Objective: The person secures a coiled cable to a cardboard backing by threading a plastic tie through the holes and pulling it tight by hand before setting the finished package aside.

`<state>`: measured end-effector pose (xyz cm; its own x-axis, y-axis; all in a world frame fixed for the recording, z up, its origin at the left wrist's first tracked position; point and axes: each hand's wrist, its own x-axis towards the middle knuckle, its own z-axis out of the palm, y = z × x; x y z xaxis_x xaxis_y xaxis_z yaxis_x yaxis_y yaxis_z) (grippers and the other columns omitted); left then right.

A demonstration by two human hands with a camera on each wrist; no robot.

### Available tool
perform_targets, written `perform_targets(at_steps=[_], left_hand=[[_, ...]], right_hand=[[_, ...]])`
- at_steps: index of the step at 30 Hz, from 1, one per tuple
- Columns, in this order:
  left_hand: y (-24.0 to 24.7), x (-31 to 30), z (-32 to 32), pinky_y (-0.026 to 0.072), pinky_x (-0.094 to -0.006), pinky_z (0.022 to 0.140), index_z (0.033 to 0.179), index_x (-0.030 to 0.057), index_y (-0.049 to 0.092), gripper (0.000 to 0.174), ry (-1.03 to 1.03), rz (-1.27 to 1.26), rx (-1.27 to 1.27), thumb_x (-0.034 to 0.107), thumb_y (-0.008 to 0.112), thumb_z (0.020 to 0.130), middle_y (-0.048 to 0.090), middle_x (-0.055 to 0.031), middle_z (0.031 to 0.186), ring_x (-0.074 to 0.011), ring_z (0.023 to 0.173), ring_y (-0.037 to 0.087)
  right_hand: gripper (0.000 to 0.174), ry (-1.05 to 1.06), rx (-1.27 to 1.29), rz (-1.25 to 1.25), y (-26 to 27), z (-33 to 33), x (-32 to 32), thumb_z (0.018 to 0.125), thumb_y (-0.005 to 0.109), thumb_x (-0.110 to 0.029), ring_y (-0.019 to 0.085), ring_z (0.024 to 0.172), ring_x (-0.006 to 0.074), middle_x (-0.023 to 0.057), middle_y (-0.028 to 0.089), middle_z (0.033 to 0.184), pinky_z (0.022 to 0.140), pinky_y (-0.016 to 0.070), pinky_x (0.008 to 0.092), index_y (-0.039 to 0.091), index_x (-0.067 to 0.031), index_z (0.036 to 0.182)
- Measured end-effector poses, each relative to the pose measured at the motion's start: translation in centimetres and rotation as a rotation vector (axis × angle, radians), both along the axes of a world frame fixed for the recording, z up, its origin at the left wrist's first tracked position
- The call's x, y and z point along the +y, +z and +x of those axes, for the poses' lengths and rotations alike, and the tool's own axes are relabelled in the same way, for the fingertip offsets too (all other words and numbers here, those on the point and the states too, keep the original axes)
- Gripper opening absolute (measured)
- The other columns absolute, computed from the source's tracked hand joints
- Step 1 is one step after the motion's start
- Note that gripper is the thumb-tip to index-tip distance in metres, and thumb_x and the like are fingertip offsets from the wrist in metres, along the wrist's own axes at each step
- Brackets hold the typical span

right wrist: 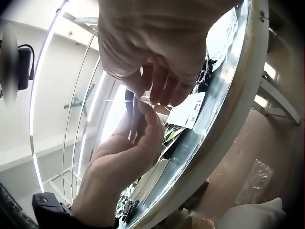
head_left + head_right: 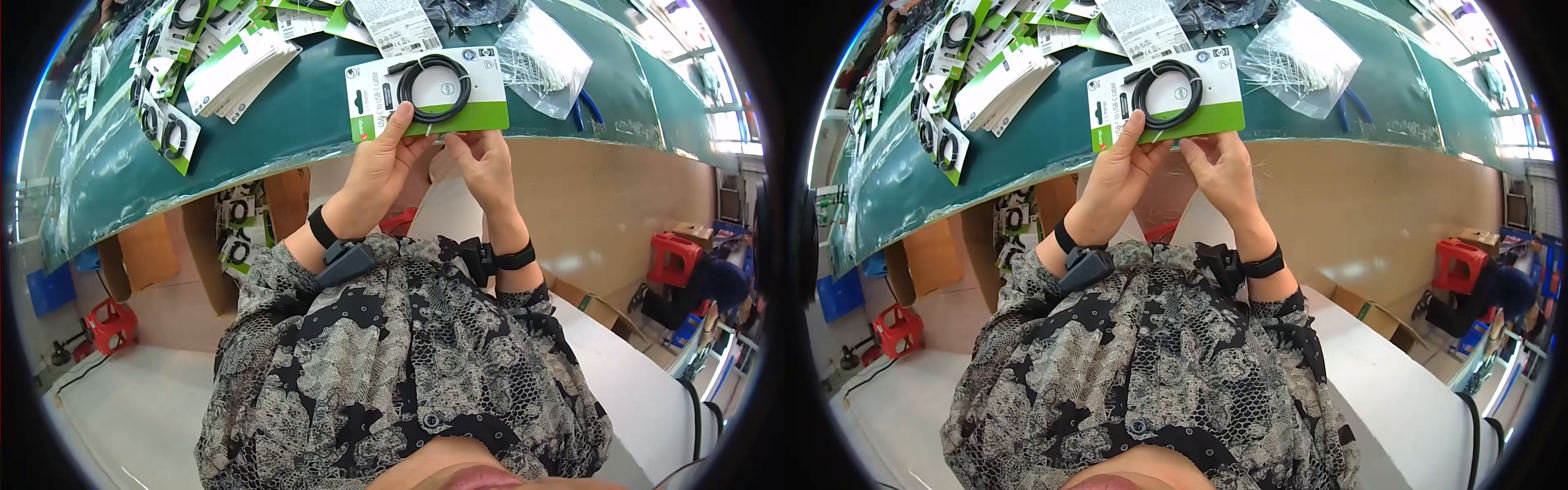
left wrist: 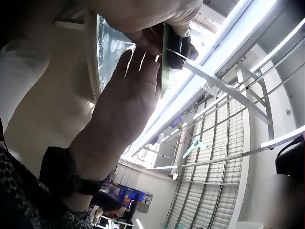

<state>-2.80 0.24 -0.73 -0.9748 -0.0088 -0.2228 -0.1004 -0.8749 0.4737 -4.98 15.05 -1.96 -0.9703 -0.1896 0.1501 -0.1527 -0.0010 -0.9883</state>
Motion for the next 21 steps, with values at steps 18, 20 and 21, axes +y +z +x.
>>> perform_targets(at_steps=[18,20,21], left_hand=[[0.7,-0.5,1.5,0.0534,-0.0316,0.08,0.115,0.0058,0.056,0.03,0.14,-0.152,0.162,0.004,0.064,0.086,0.061,-0.0076,0.108,-0.0177,0.091,0.063],[2.0,-2.4,1.7,0.0527,-0.0319,0.08,0.111,0.0051,0.059,0.026,0.295,-1.092,0.655,0.006,0.065,0.085,0.062,-0.0091,0.106,-0.0185,0.093,0.063],[2.7,-2.9,1.7,0.0524,-0.032,0.08,0.109,0.0048,0.06,0.025,0.367,-1.561,0.907,0.007,0.065,0.085,0.062,-0.0098,0.104,-0.0189,0.094,0.063]], right_hand=[[0.025,-0.098,1.157,0.716,3.8,0.9,0.0,0.062,0.069,-0.005,0.054,0.079,0.0189,-0.0003,0.06,0.087,0.072,0.0426,0.036,0.068,-0.0109,0.087],[0.022,-0.092,1.167,0.645,3.0,1.0,0.2,0.063,0.068,-0.01,0.056,0.083,0.0187,-0.001,0.061,0.09,0.075,0.0413,0.0347,0.067,-0.0127,0.085],[0.021,-0.094,1.173,0.612,3.0,1.0,0.2,0.064,0.067,-0.013,0.057,0.085,0.0186,-0.0013,0.061,0.091,0.076,0.0407,0.0341,0.067,-0.0136,0.085]])
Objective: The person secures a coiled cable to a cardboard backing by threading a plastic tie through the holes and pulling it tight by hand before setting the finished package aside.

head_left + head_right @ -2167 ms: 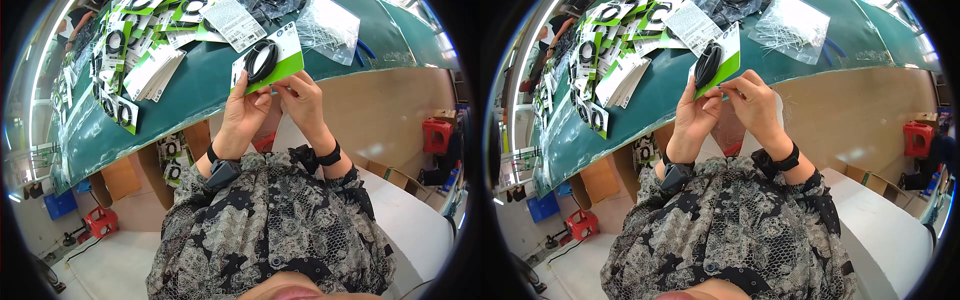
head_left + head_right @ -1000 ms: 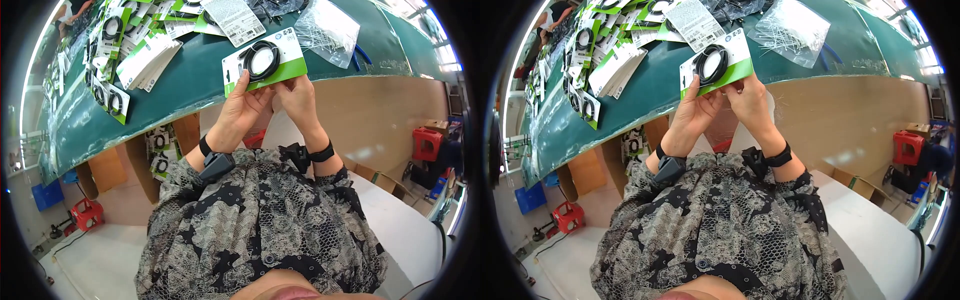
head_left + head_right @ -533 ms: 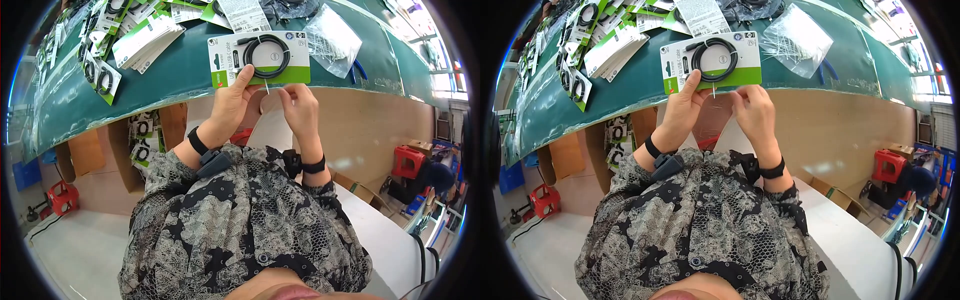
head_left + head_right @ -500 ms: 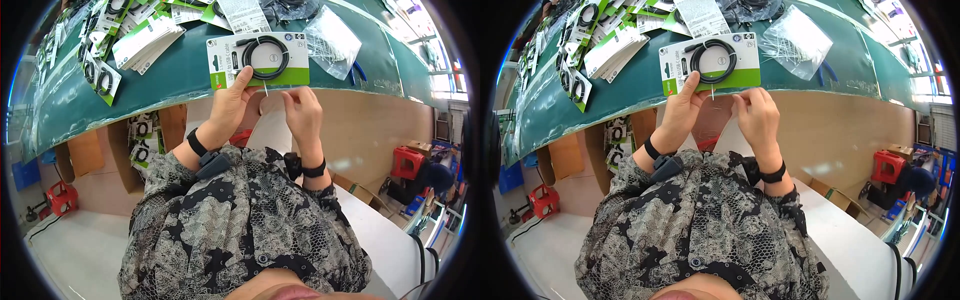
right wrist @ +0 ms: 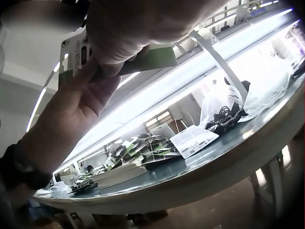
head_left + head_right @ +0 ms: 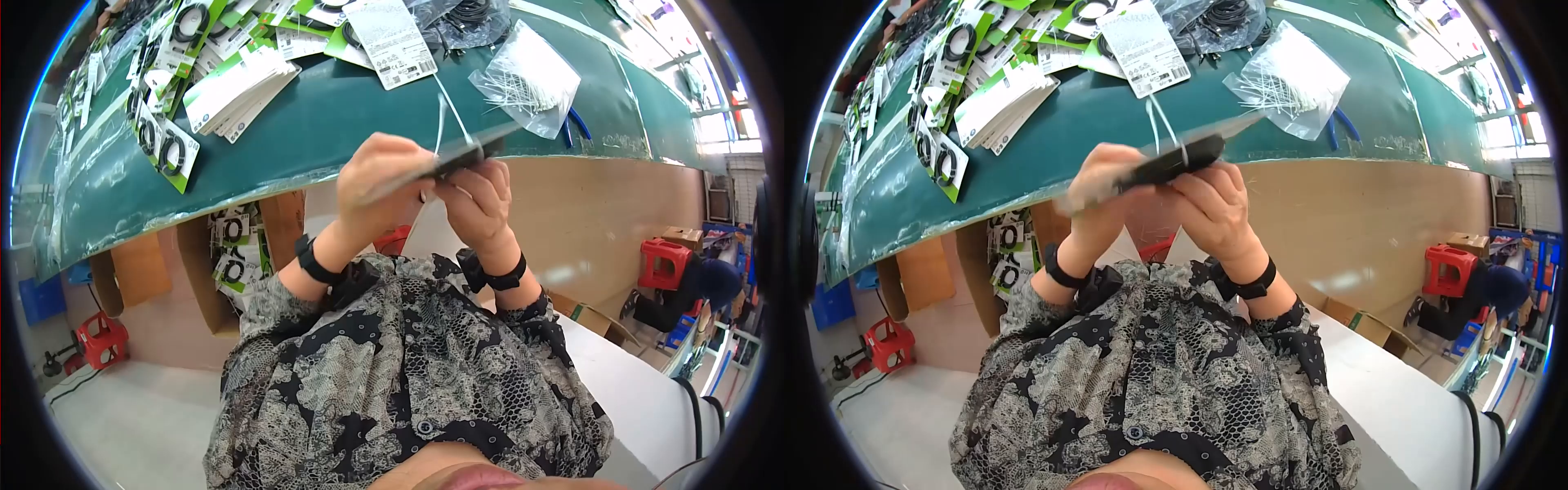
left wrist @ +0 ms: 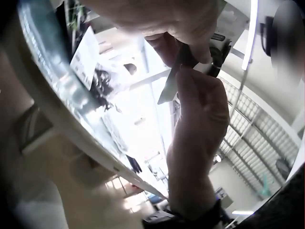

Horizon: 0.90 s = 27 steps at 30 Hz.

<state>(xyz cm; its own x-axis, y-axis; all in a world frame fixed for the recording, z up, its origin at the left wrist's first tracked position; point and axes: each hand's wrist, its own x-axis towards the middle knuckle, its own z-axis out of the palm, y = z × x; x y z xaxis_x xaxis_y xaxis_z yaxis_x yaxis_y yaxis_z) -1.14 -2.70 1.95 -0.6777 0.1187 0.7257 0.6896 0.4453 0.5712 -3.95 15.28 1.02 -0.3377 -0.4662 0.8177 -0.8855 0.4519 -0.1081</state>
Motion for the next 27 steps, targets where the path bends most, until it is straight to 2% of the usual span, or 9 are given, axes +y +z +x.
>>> perform_targets(at_steps=[1,5,9,12,17,20,21,24,27], left_hand=[[0.5,0.0,0.0,0.0524,-0.032,0.08,0.109,0.0048,0.06,0.025,-0.016,-0.007,0.009,0.007,0.065,0.085,0.062,-0.0098,0.104,-0.0189,0.094,0.063],[1.9,0.3,-0.4,0.0548,-0.0304,0.071,0.095,-0.0003,0.067,0.025,-0.243,0.308,0.104,0.002,0.073,0.071,0.064,-0.0171,0.099,-0.0226,0.09,0.065],[1.9,-0.3,-0.8,0.0532,-0.0324,0.071,0.104,0.0005,0.062,0.027,-0.248,0.188,0.115,0.013,0.07,0.081,0.064,-0.0196,0.099,-0.0276,0.088,0.065],[2.1,-0.4,-0.7,0.0533,-0.0321,0.071,0.102,0.0005,0.062,0.029,-0.281,0.205,0.097,0.014,0.072,0.078,0.064,-0.0199,0.101,-0.027,0.087,0.065],[4.4,-1.2,-0.8,0.0542,-0.0296,0.074,0.099,0.0007,0.066,0.032,-0.265,0.087,0.2,0.006,0.074,0.068,0.064,-0.0172,0.101,-0.026,0.089,0.065],[6.3,-1.8,-0.9,0.056,-0.0311,0.073,0.097,0.0036,0.067,0.032,-0.276,-0.1,0.312,0.008,0.074,0.066,0.064,-0.0144,0.1,-0.027,0.087,0.066],[6.5,-2.0,-1.0,0.056,-0.0311,0.073,0.097,0.0036,0.067,0.032,-0.274,-0.102,0.315,0.008,0.074,0.066,0.064,-0.0144,0.1,-0.027,0.087,0.066],[7.0,-2.1,-1.1,0.0566,-0.035,0.073,0.097,0.0059,0.064,0.034,-0.298,-0.165,0.335,0.014,0.078,0.067,0.064,-0.0153,0.099,-0.0309,0.091,0.066],[7.3,-1.8,-1.2,0.0575,-0.0346,0.074,0.096,0.0066,0.066,0.032,-0.295,-0.134,0.336,0.011,0.075,0.066,0.064,-0.0137,0.099,-0.0297,0.089,0.067]], right_hand=[[0.021,-0.016,0.009,-0.007,0.3,0.2,-0.1,0.064,0.067,-0.013,0.057,0.085,0.0186,-0.0013,0.061,0.091,0.076,0.0407,0.0341,0.067,-0.0136,0.085],[0.018,-0.124,0.049,-0.081,2.0,1.3,-0.8,0.064,0.07,-0.014,0.057,0.085,0.0204,-0.0012,0.061,0.092,0.075,0.0419,0.0372,0.066,-0.013,0.082],[0.019,-0.119,0.036,-0.072,2.1,1.1,-0.8,0.063,0.072,-0.015,0.057,0.084,0.0208,-0.0016,0.061,0.092,0.074,0.0423,0.0386,0.067,-0.0122,0.081],[0.034,-0.045,0.063,-0.041,1.1,1.0,-0.2,0.078,0.068,-0.01,0.057,0.107,0.0327,0.0108,0.061,0.114,0.095,0.0425,0.0455,0.064,-0.0001,0.11],[0.028,0.029,-0.189,-0.17,-1.2,2.1,0.2,0.073,0.069,-0.016,0.059,0.103,0.0291,0.0065,0.064,0.107,0.09,0.0433,0.0466,0.068,-0.0084,0.1],[0.034,0.181,-0.465,-0.169,-2.3,2.2,1.8,0.08,0.064,-0.016,0.053,0.115,0.036,0.0131,0.059,0.121,0.098,0.0381,0.0512,0.064,-0.0056,0.112],[0.034,0.183,-0.461,-0.17,-2.4,2.4,2.1,0.08,0.064,-0.016,0.053,0.115,0.036,0.0131,0.059,0.121,0.098,0.0381,0.0512,0.064,-0.0056,0.112],[0.038,0.05,-0.376,0.121,-2.2,3.4,2.7,0.083,0.06,-0.015,0.05,0.118,0.0378,0.015,0.055,0.128,0.1,0.0356,0.0512,0.06,-0.005,0.119],[0.038,0.082,-0.402,0.073,-2.2,3.6,2.6,0.082,0.061,-0.015,0.05,0.118,0.0376,0.0155,0.055,0.127,0.1,0.0355,0.0509,0.06,-0.0042,0.119]])
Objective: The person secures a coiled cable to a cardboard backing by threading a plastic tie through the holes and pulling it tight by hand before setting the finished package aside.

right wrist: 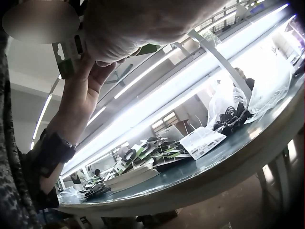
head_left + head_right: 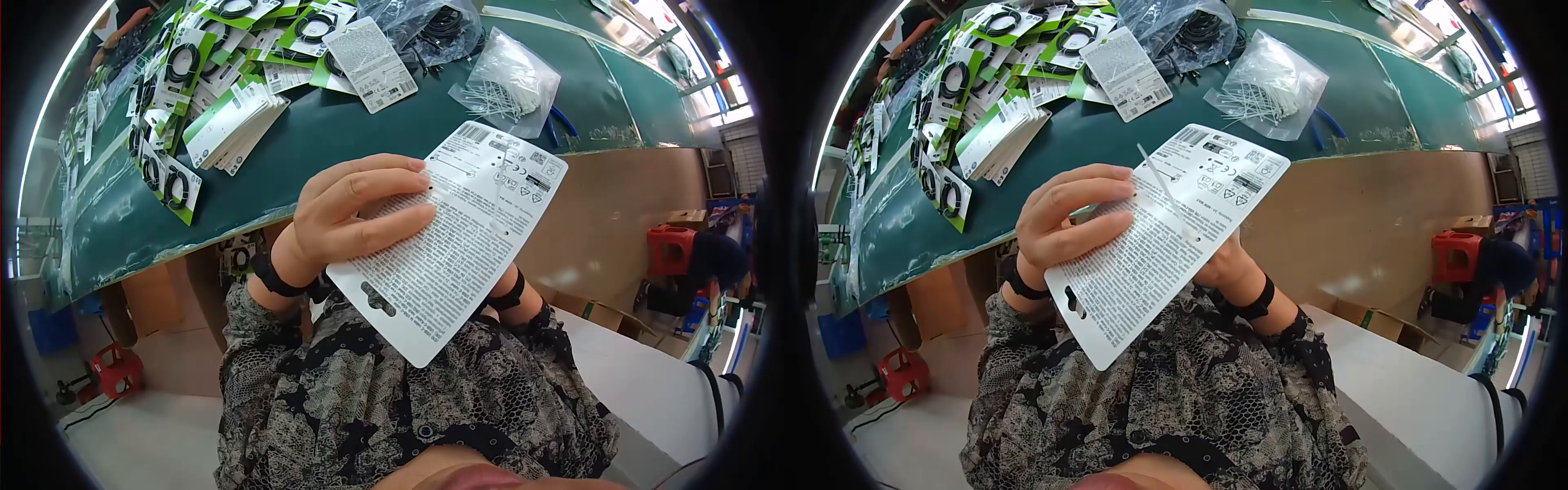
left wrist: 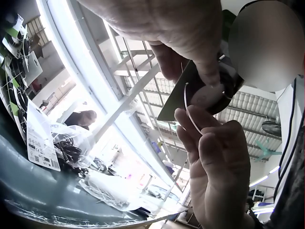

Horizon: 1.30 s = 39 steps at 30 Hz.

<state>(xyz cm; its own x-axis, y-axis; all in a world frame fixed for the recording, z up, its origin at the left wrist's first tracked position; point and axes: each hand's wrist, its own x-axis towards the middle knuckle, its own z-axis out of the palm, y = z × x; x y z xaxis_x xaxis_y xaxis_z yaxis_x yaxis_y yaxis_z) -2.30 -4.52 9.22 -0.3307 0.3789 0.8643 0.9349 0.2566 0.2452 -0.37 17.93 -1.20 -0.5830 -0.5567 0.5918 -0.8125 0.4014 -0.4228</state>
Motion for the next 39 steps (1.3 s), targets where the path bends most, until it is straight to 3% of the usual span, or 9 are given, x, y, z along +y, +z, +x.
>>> perform_targets(at_steps=[10,14,18,21,26,30,34,37,39], left_hand=[[0.0,-0.1,-0.2,0.058,-0.0349,0.076,0.097,0.0068,0.068,0.033,-0.033,0.035,-0.045,0.009,0.074,0.064,0.064,-0.0132,0.099,-0.0299,0.089,0.067],[-0.1,-0.1,-0.3,0.0579,-0.0347,0.076,0.096,0.0063,0.068,0.033,-0.026,0.016,-0.034,0.01,0.075,0.064,0.064,-0.0128,0.098,-0.0296,0.089,0.067],[-0.4,0.0,-0.4,0.0578,-0.0342,0.076,0.096,0.0046,0.067,0.033,-0.026,0.03,-0.039,0.01,0.075,0.065,0.064,-0.0128,0.097,-0.0294,0.088,0.067],[-0.7,-0.1,-0.6,0.0577,-0.0338,0.075,0.097,0.0027,0.067,0.032,-0.043,0.023,-0.054,0.01,0.074,0.066,0.064,-0.0133,0.096,-0.0291,0.088,0.067],[-0.9,0.2,-0.4,0.0572,-0.0338,0.075,0.097,0.0015,0.067,0.031,-0.045,0.03,-0.098,0.011,0.073,0.068,0.065,-0.0143,0.096,-0.0292,0.088,0.067],[-1.9,0.5,-0.7,0.0564,-0.0332,0.074,0.098,0.0007,0.067,0.031,-0.094,0.083,-0.132,0.008,0.072,0.069,0.065,-0.014,0.095,-0.029,0.088,0.067],[-4.3,1.1,-0.5,0.0555,-0.0322,0.073,0.099,0.0,0.066,0.027,-0.077,0.276,-0.269,0.005,0.072,0.073,0.066,-0.013,0.095,-0.0266,0.084,0.067],[-5.7,1.5,1.0,0.0546,-0.0325,0.076,0.107,0.0006,0.062,0.029,0.169,0.472,-0.833,0.004,0.07,0.08,0.065,-0.0108,0.101,-0.024,0.088,0.065],[-6.6,2.2,0.6,0.0542,-0.032,0.076,0.11,0.0012,0.06,0.031,0.1,0.627,-0.874,0.005,0.07,0.081,0.063,-0.0102,0.104,-0.0225,0.091,0.064]], right_hand=[[0.039,0.112,-0.139,-0.234,-0.1,0.1,-0.5,0.08,0.064,-0.015,0.052,0.116,0.0366,0.0176,0.057,0.123,0.101,0.0353,0.0494,0.06,-0.0005,0.116],[0.035,0.151,-0.072,-0.238,0.9,-0.2,-0.7,0.079,0.064,-0.013,0.057,0.11,0.0347,0.0153,0.061,0.116,0.098,0.0394,0.0482,0.062,-0.0004,0.112],[0.025,0.182,0.237,-0.083,2.1,0.2,-0.5,0.077,0.066,-0.009,0.06,0.104,0.0321,0.0137,0.063,0.109,0.095,0.0439,0.0463,0.063,-0.0003,0.1],[0.02,0.212,0.036,-0.184,3.6,1.0,-0.7,0.071,0.069,-0.003,0.062,0.1,0.0312,0.0126,0.065,0.103,0.091,0.0472,0.0445,0.06,-0.0005,0.089],[0.021,0.238,-0.051,-0.298,6.0,1.7,-0.7,0.071,0.07,0.003,0.063,0.099,0.0308,0.0148,0.065,0.097,0.088,0.0487,0.0417,0.058,-0.0001,0.088],[0.02,0.183,-0.438,-0.621,6.9,2.0,-0.8,0.076,0.068,0.006,0.064,0.091,0.0266,0.0156,0.065,0.091,0.08,0.0509,0.0368,0.058,-0.0001,0.091],[0.015,0.212,-0.298,-0.795,7.1,0.2,-2.7,0.086,0.06,0.003,0.064,0.078,0.0202,0.0205,0.062,0.097,0.072,0.0514,0.0295,0.053,0.0024,0.099],[0.02,0.165,-0.257,-0.748,7.2,-0.8,-3.2,0.086,0.058,0.006,0.062,0.077,0.0176,0.0149,0.061,0.092,0.072,0.0509,0.0275,0.048,0.0023,0.103],[0.02,0.085,-0.232,-0.689,7.6,-1.2,-3.3,0.086,0.058,0.007,0.061,0.077,0.0163,0.0141,0.06,0.092,0.072,0.0507,0.0266,0.049,0.0022,0.103]])
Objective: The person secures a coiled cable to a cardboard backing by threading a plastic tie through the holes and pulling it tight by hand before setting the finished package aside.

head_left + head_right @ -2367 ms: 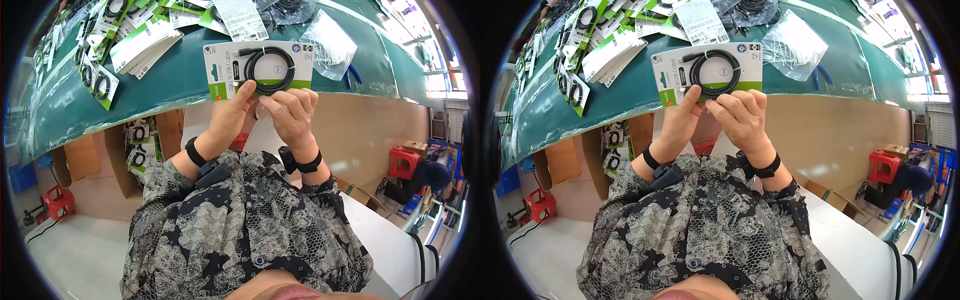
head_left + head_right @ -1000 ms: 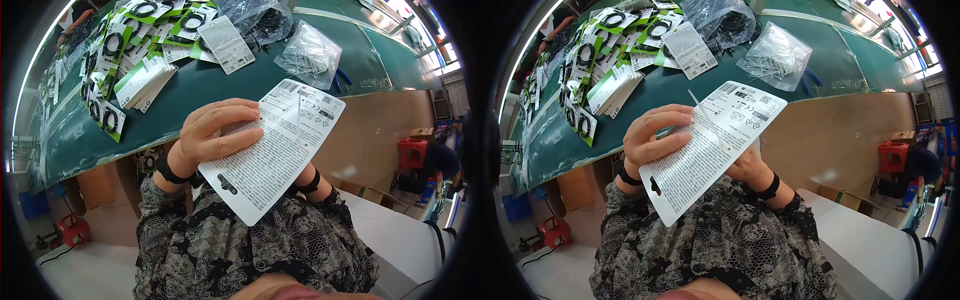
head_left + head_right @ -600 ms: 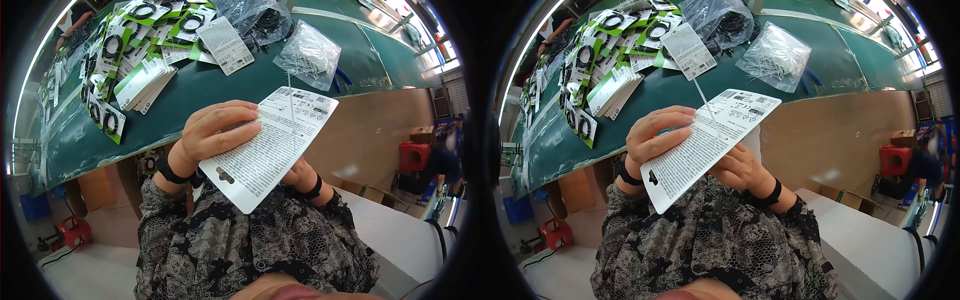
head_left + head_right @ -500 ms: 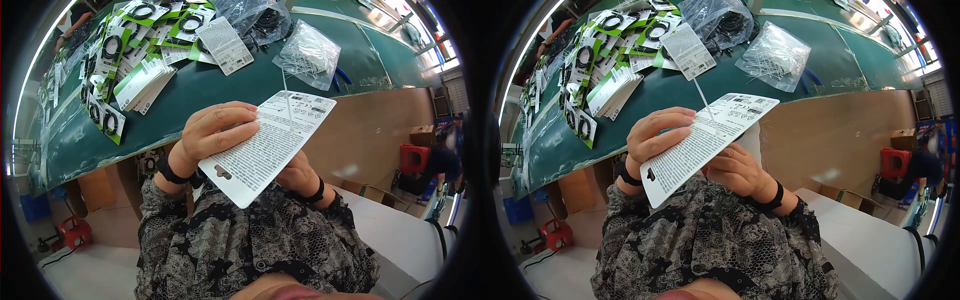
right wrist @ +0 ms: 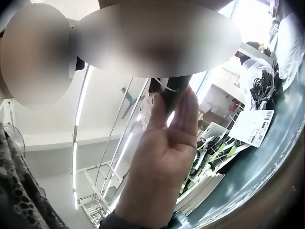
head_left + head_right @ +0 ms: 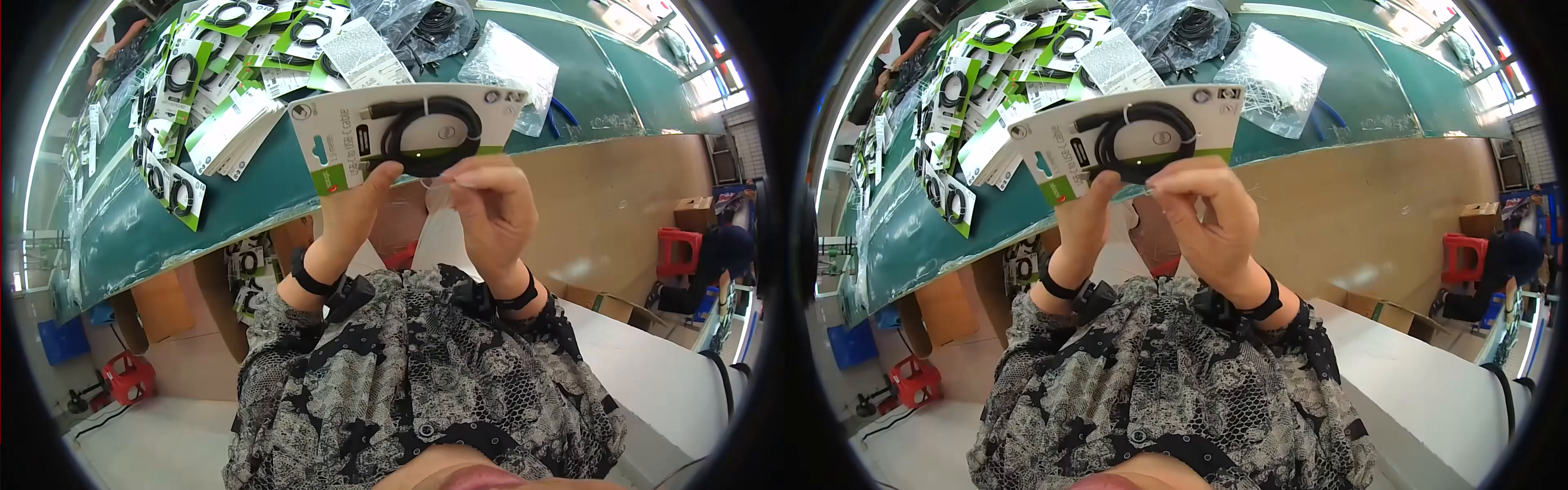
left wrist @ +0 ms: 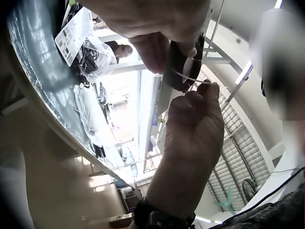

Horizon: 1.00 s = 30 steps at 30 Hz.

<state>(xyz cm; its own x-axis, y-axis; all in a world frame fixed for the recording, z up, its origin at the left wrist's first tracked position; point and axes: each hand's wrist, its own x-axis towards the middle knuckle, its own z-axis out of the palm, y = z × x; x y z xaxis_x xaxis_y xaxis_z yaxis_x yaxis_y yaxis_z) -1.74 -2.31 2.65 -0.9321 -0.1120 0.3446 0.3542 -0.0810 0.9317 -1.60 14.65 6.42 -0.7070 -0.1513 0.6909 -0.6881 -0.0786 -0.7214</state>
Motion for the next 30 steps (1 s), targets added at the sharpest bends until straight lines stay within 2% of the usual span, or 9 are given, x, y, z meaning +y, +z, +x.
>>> perform_targets(at_steps=[2,3,6,10,11,14,22,27,30], left_hand=[[-0.5,0.7,-0.4,0.0533,-0.031,0.076,0.116,0.0023,0.056,0.036,-0.01,0.338,-0.045,0.007,0.07,0.083,0.061,-0.0088,0.109,-0.0195,0.095,0.062],[-0.3,1.0,-0.3,0.0533,-0.031,0.076,0.116,0.0023,0.056,0.036,-0.009,0.339,-0.046,0.007,0.07,0.083,0.061,-0.0088,0.109,-0.0195,0.095,0.062],[0.8,1.5,-0.2,0.0512,-0.0274,0.078,0.121,0.003,0.052,0.041,-0.113,0.637,-0.206,0.007,0.07,0.084,0.059,-0.0073,0.112,-0.0159,0.099,0.058],[0.1,1.7,-0.3,0.0501,-0.0245,0.076,0.118,0.0023,0.053,0.039,-0.089,0.67,-0.184,0.006,0.07,0.084,0.059,-0.0074,0.112,-0.0131,0.097,0.058],[-0.3,1.6,-0.3,0.0501,-0.0245,0.076,0.118,0.0023,0.053,0.039,-0.089,0.673,-0.185,0.006,0.07,0.084,0.059,-0.0074,0.112,-0.0131,0.097,0.058],[-1.0,1.2,-0.4,0.0503,-0.0246,0.077,0.117,0.0011,0.053,0.038,0.097,0.291,-0.044,0.003,0.069,0.083,0.06,-0.0071,0.11,-0.0126,0.095,0.058],[-0.5,0.8,-0.2,0.0507,-0.0245,0.076,0.109,-0.0024,0.059,0.031,0.095,0.139,0.156,-0.003,0.07,0.08,0.065,-0.007,0.099,-0.0131,0.086,0.062],[-0.5,0.7,-0.1,0.0513,-0.0246,0.075,0.106,-0.0031,0.061,0.027,0.049,0.253,0.141,-0.004,0.069,0.08,0.067,-0.0083,0.098,-0.0138,0.086,0.063],[-0.9,0.3,-0.1,0.0493,-0.0251,0.081,0.112,-0.0001,0.055,0.038,0.007,0.202,0.164,-0.005,0.071,0.078,0.062,-0.0063,0.105,-0.0142,0.091,0.06]], right_hand=[[0.02,-0.151,0.004,0.136,0.5,-0.1,-0.1,0.086,0.058,0.008,0.06,0.077,0.0136,0.0125,0.06,0.092,0.071,0.0504,0.0246,0.049,0.0018,0.103],[0.02,-0.149,0.002,0.137,0.8,-0.1,-0.3,0.086,0.058,0.008,0.06,0.077,0.0136,0.0125,0.06,0.092,0.071,0.0504,0.0246,0.049,0.0018,0.103],[0.018,-0.111,-0.285,-0.052,1.4,0.4,-1.4,0.085,0.06,0.008,0.059,0.078,0.0109,0.0101,0.06,0.093,0.07,0.0494,0.0225,0.052,0.0019,0.1],[0.014,-0.205,-0.165,0.147,1.1,-0.6,-1.2,0.082,0.063,0.008,0.059,0.072,0.0084,0.0075,0.061,0.089,0.064,0.0481,0.0203,0.057,0.0017,0.092],[0.014,-0.206,-0.166,0.15,1.2,-0.5,-1.2,0.082,0.063,0.008,0.059,0.072,0.0084,0.0075,0.061,0.089,0.064,0.0481,0.0203,0.057,0.0017,0.092],[0.013,-0.398,-0.017,0.436,1.9,-0.4,-1.2,0.078,0.064,0.008,0.058,0.062,0.0086,0.0063,0.061,0.083,0.056,0.0471,0.0206,0.061,0.0013,0.087],[0.012,-0.435,0.013,0.554,1.8,0.1,-1.3,0.075,0.065,0.007,0.058,0.056,0.0116,0.008,0.061,0.08,0.049,0.0469,0.0234,0.063,0.0008,0.086],[0.012,-0.421,0.017,0.554,1.7,0.0,-1.7,0.075,0.065,0.007,0.059,0.056,0.0125,0.0079,0.06,0.08,0.05,0.0474,0.0237,0.063,0.0011,0.085],[0.013,-0.4,0.002,0.531,1.6,-0.2,-2.0,0.074,0.067,0.003,0.06,0.061,0.0257,0.0097,0.058,0.078,0.052,0.0501,0.0333,0.062,-0.0031,0.084]])
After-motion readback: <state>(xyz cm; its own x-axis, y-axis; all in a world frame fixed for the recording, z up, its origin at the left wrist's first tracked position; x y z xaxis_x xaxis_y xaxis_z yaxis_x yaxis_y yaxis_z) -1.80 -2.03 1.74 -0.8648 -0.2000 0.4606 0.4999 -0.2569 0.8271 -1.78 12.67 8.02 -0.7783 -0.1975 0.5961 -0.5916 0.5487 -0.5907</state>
